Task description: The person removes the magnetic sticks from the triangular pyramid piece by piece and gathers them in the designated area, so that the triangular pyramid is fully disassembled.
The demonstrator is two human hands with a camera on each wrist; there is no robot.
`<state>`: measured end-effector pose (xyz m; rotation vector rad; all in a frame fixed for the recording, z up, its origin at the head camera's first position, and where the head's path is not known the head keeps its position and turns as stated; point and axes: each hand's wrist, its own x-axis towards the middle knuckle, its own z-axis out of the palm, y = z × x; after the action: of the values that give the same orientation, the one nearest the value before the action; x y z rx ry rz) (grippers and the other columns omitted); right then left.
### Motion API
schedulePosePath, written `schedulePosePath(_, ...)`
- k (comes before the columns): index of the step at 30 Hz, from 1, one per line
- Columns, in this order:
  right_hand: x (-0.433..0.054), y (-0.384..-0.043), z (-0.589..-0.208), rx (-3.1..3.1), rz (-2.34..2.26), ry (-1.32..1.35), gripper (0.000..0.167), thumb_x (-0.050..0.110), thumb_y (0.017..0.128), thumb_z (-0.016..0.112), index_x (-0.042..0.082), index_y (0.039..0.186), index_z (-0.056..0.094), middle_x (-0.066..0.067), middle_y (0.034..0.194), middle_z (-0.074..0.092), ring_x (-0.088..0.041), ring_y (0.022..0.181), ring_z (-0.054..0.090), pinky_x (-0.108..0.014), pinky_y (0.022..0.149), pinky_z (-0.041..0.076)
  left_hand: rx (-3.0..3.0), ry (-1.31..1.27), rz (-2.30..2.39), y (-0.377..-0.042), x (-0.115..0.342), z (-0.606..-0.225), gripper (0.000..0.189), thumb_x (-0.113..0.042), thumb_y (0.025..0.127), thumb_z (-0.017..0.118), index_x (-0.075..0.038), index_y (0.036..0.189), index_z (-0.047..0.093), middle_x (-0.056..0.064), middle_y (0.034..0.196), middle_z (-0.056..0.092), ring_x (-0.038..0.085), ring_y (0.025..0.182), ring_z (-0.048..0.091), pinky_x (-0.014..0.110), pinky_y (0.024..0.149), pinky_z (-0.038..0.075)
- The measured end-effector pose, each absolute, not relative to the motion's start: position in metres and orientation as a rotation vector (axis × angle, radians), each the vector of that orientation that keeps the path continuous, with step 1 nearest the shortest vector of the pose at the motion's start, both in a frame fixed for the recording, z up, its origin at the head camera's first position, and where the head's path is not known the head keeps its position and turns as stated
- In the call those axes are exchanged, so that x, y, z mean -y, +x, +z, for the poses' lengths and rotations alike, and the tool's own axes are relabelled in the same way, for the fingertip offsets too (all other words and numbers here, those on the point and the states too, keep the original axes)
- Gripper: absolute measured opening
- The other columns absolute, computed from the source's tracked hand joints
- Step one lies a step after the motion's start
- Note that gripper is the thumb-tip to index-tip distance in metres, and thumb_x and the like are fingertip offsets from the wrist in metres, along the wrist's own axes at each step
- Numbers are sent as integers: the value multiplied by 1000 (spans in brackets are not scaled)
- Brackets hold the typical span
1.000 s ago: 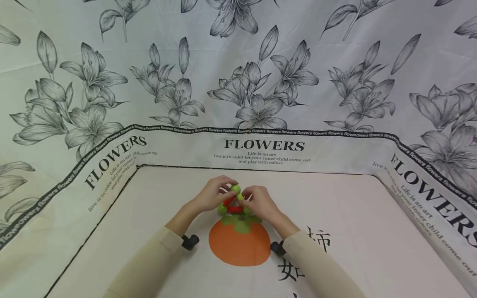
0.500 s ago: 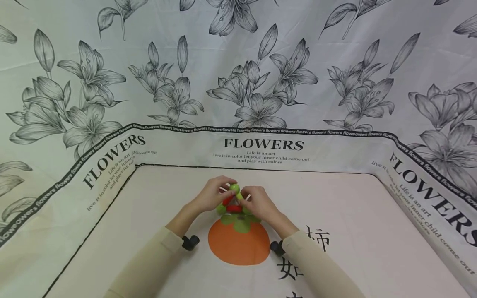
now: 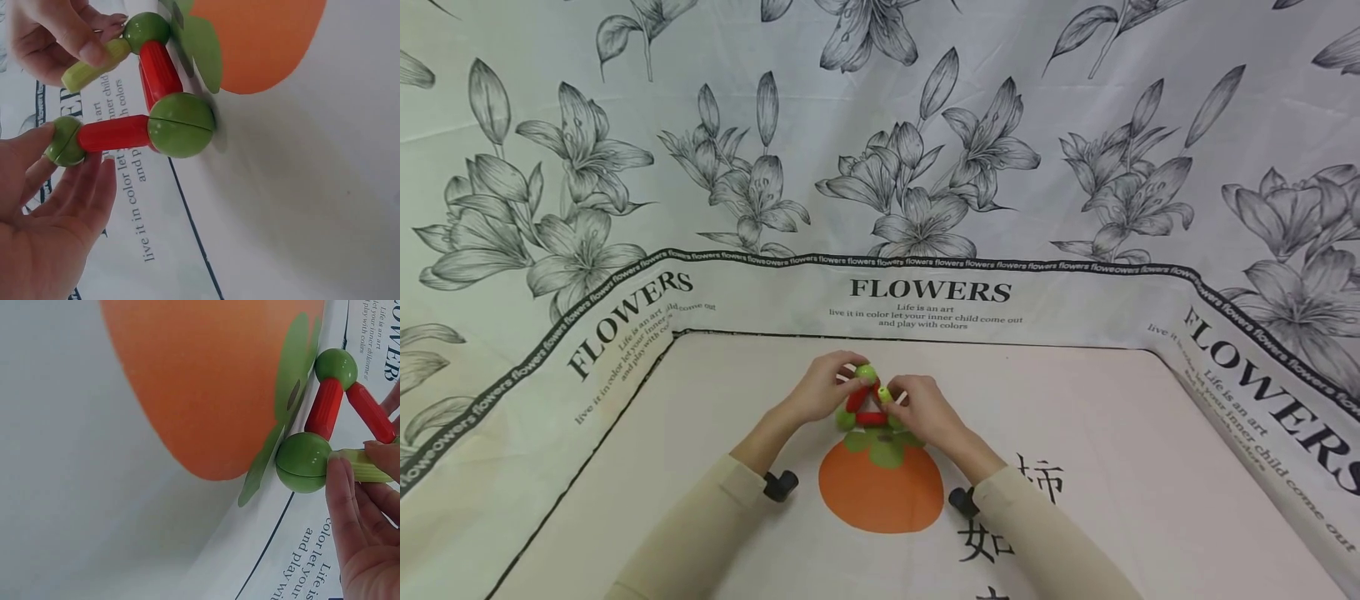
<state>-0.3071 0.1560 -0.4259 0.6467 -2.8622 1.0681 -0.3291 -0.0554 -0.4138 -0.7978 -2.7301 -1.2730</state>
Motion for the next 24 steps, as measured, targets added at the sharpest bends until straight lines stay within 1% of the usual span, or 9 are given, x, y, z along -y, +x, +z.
schedulePosePath(6, -158, -306, -427, 2855, 1111, 634, 14, 7, 90, 77, 4, 103, 73, -7, 99, 73, -16, 81, 71, -28, 66, 60, 2742, -706, -1260, -332, 66, -415, 30, -19, 101, 66, -6, 128, 63, 9, 126, 65, 23, 107, 67, 33, 89, 57)
schedulePosePath(10, -164, -305, -428, 2859, 1113, 608, 14, 7, 88, 78, 5, 101, 73, -7, 97, 73, -17, 81, 72, -29, 67, 60, 2775, -691, -1241, -333, 70, -415, 29, -21, 102, 65, -6, 127, 63, 8, 124, 64, 22, 109, 65, 32, 88, 57)
schedulePosePath(14, -172, -303, -429, 2861, 1112, 591, 13, 7, 88, 78, 5, 100, 73, -5, 94, 73, -18, 82, 72, -30, 69, 61, 2787, -684, -1227, -331, 75, -415, 25, -21, 102, 65, -7, 122, 64, 7, 120, 66, 23, 109, 65, 32, 85, 57)
schedulePosePath(17, -178, -303, -429, 2849, 1107, 623, 11, 7, 88, 78, 4, 97, 73, -4, 91, 73, -18, 83, 72, -31, 72, 60, 2782, -659, -1247, -329, 83, -416, 22, -21, 100, 68, -8, 117, 65, 6, 116, 67, 23, 107, 66, 32, 84, 58)
schedulePosePath(24, -193, -305, -428, 2835, 1053, 718, 11, 6, 86, 79, 5, 94, 73, -2, 89, 73, -18, 83, 71, -31, 73, 59, 2803, -590, -1308, -325, 102, -416, 23, -26, 96, 74, -10, 112, 68, 2, 106, 70, 20, 104, 67, 34, 86, 57)
